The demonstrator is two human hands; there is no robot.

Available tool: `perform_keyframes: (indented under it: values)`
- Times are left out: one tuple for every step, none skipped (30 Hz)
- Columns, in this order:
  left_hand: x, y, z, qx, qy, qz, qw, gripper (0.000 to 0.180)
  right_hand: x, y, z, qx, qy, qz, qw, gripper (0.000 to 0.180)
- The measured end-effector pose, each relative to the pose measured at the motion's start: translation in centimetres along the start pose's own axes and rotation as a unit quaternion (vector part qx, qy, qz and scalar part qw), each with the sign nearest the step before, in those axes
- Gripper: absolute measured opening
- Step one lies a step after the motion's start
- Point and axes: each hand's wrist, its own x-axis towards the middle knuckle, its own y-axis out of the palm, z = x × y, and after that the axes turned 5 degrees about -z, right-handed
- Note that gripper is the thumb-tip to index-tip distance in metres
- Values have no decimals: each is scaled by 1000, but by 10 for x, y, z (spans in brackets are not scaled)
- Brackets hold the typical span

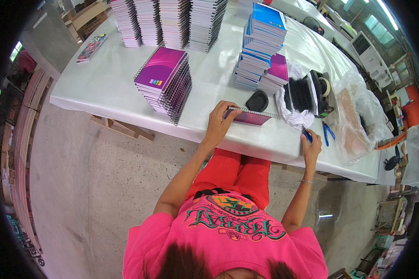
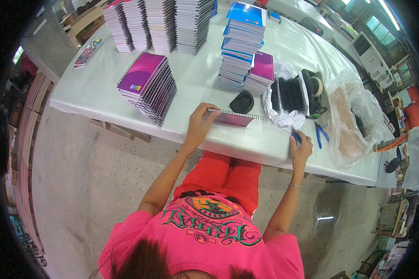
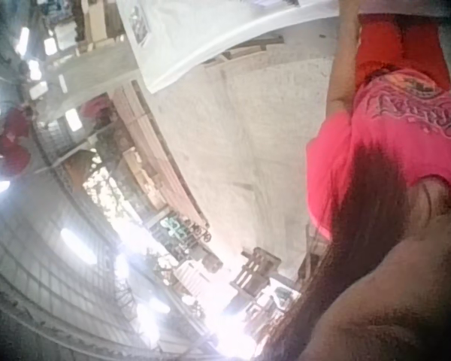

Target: The person trims and crimps the ends of spiral bindings on a stack of notebooks using pliers.

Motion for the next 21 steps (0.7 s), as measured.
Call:
perform_keyframes:
  values:
    - [1, 1, 0, -13, 27, -2, 1000, 18, -3, -3, 7, 25, 38, -23, 999, 35]
    - [2, 1, -1, -14, 28, -4, 1000, 18, -4, -7, 23, 25, 35, -23, 999, 35]
    - [3, 1, -1, -24, 24, 5, 999, 19, -7, -11, 45, 70, 49, -67, 994, 33]
    - [3, 0, -2, -33, 21, 14, 999, 20, -12, -14, 68, 116, 63, -110, 985, 30]
    - [4, -1, -6, -33, 20, 16, 999, 20, -16, -16, 92, 162, 50, -113, 979, 29]
    - [6, -4, -12, -1, -11, 37, 999, 22, -21, -17, 119, 208, 37, -115, 971, 27]
    - [5, -7, -14, 31, -43, 57, 997, 23, -28, -17, 145, 275, 52, -56, 958, 28]
    - [5, -11, -12, 31, -45, 57, 997, 23, -32, -22, 174, 277, -8, -22, 961, 28]
    - [5, -13, -7, 25, -47, 61, 997, 24, -40, -17, 196, 319, -13, 14, 948, 29]
    - [5, -13, -5, 15, -48, 65, 997, 25, -42, -17, 213, 314, -71, 35, 946, 30]
    - [4, -13, -3, 14, -49, 65, 997, 25, -48, -10, 225, 305, -97, 36, 947, 31]
    - [3, -11, -4, 7, -51, 57, 997, 24, -52, -5, 234, 294, -122, 35, 947, 31]
    - [3, -9, -5, -1, -54, 50, 997, 22, -54, -2, 240, 291, -123, 35, 948, 31]
    - [2, -8, -6, -2, -55, 48, 997, 22, -55, 3, 246, 286, -127, 31, 949, 31]
    - [0, -8, -7, -19, -55, 43, 997, 23, -56, 7, 248, 281, -130, 27, 950, 31]
    - [-1, -7, -8, -35, -54, 38, 997, 23, -57, 12, 247, 279, -122, 33, 952, 32]
    - [-3, -8, -7, -35, -55, 35, 997, 23, -57, 15, 247, 279, -123, 34, 952, 32]
    - [-5, -8, -6, -50, -57, 31, 997, 24, -57, 18, 247, 285, -139, 19, 948, 31]
    - [-7, -8, -5, -65, -58, 27, 996, 25, -57, 20, 246, 290, -155, 3, 945, 31]
    - [-8, -9, -8, -65, -60, 26, 996, 25, -57, 21, 246, 289, -155, 5, 945, 31]
    - [-9, -10, -10, -49, -68, 26, 996, 27, -57, 21, 245, 293, -160, 7, 943, 30]
